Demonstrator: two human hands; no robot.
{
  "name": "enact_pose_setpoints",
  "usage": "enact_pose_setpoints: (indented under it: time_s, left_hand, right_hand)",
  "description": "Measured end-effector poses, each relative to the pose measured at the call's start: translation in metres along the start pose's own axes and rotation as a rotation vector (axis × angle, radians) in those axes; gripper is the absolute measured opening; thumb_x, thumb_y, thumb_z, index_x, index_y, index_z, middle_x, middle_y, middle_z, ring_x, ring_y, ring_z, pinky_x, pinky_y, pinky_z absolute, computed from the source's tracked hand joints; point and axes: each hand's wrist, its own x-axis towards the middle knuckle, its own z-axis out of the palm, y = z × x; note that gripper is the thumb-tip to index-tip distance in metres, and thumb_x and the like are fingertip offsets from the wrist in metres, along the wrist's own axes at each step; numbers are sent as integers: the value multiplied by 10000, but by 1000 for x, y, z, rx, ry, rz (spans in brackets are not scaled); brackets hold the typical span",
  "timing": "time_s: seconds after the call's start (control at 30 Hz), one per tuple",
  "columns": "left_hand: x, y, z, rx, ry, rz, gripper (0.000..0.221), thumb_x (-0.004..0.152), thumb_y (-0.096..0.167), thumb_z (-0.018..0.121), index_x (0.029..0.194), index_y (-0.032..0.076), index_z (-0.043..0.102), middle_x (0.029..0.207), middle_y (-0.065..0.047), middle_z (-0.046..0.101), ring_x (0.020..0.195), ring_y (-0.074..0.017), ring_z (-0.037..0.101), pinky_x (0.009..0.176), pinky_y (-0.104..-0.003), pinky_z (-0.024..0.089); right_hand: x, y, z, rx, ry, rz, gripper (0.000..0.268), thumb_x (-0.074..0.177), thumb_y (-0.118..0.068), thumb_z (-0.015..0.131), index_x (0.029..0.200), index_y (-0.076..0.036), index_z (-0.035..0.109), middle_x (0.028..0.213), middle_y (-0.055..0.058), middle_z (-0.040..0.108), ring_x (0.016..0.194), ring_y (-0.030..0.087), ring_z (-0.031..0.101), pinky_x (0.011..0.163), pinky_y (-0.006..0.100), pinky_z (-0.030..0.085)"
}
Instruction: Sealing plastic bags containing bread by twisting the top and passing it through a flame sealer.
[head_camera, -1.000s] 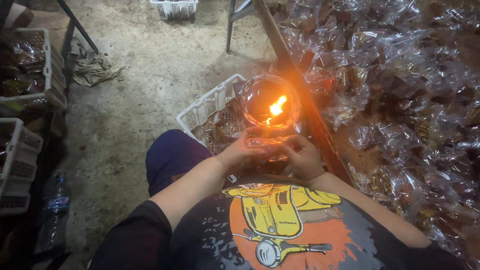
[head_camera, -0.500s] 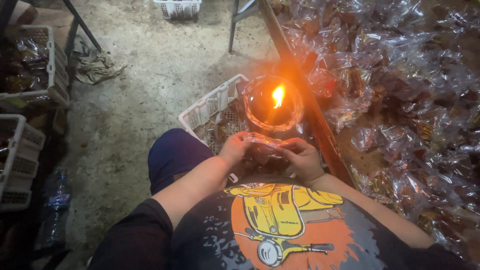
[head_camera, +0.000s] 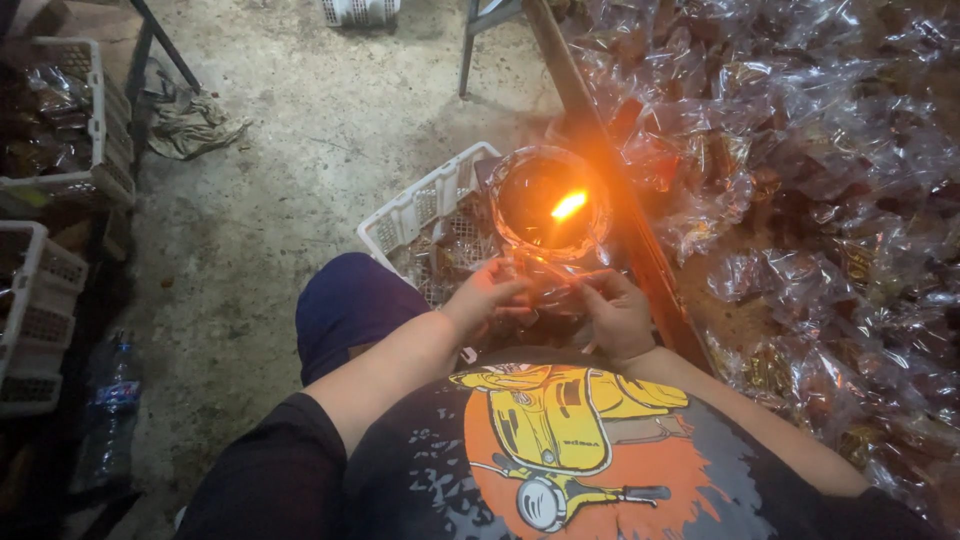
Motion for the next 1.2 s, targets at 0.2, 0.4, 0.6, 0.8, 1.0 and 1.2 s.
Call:
enact_pose_setpoints:
  time_s: [0.2, 0.4, 0.6, 0.8, 1.0, 1.2]
  left_hand:
    - [-8, 2, 0, -28, -90, 44, 622, 807, 14, 853, 1325, 86, 516, 1017, -109, 553, 828, -298, 735, 734, -454, 658]
    - [-16, 11, 7, 19, -50, 65, 733, 734, 5, 904, 1322, 88, 474, 1039, -107, 553, 848, -215, 674, 696, -354, 653]
    - [-38, 31, 23, -18, -82, 66, 656, 664, -66, 913, 1211, 38, 567, 1009, -143, 640, 855, -249, 710, 624, -421, 652]
    - [9, -6, -10, -65, -91, -6, 324, 847, 117, 835, 1084, 24, 634, 896, -172, 688, 769, -261, 751, 594, -374, 658]
    - [6, -2, -6, 474, 20, -8, 277, 771, 347, 908, 963, 170, 819, 887, -110, 730, 789, -205, 710, 710, -399, 625]
    - [2, 4, -7, 460, 8, 0, 221, 807, 271, 876, 882, 81, 792, 826, -126, 734, 776, -215, 712, 691, -388, 617]
  right_hand:
    - [2, -9, -1, -123, -77, 34, 173, 1032, -296, 639, 990, -132, 606, 674, 111, 743, 480, 240, 690, 294, 419, 522]
    - [-10, -47, -1, -152, -358, -43, 92, 834, -156, 845, 867, -78, 809, 692, 85, 717, 661, 135, 640, 661, 304, 560]
    - [-18, -50, -4, 100, -451, 40, 157, 981, -119, 675, 1101, -22, 703, 1055, 150, 793, 1003, 191, 706, 961, 443, 557]
    - [12, 41, -23, -290, -469, -47, 380, 1013, -304, 597, 1356, -161, 677, 1039, 125, 779, 991, 216, 716, 966, 442, 539]
    - [16, 8, -28, -138, -112, -157, 428, 954, -400, 735, 1218, -96, 589, 946, 86, 596, 867, 202, 591, 866, 343, 488]
    - [4, -40, -20, -92, -192, 27, 280, 989, -223, 687, 1254, -146, 732, 700, 50, 662, 667, 115, 610, 631, 242, 546]
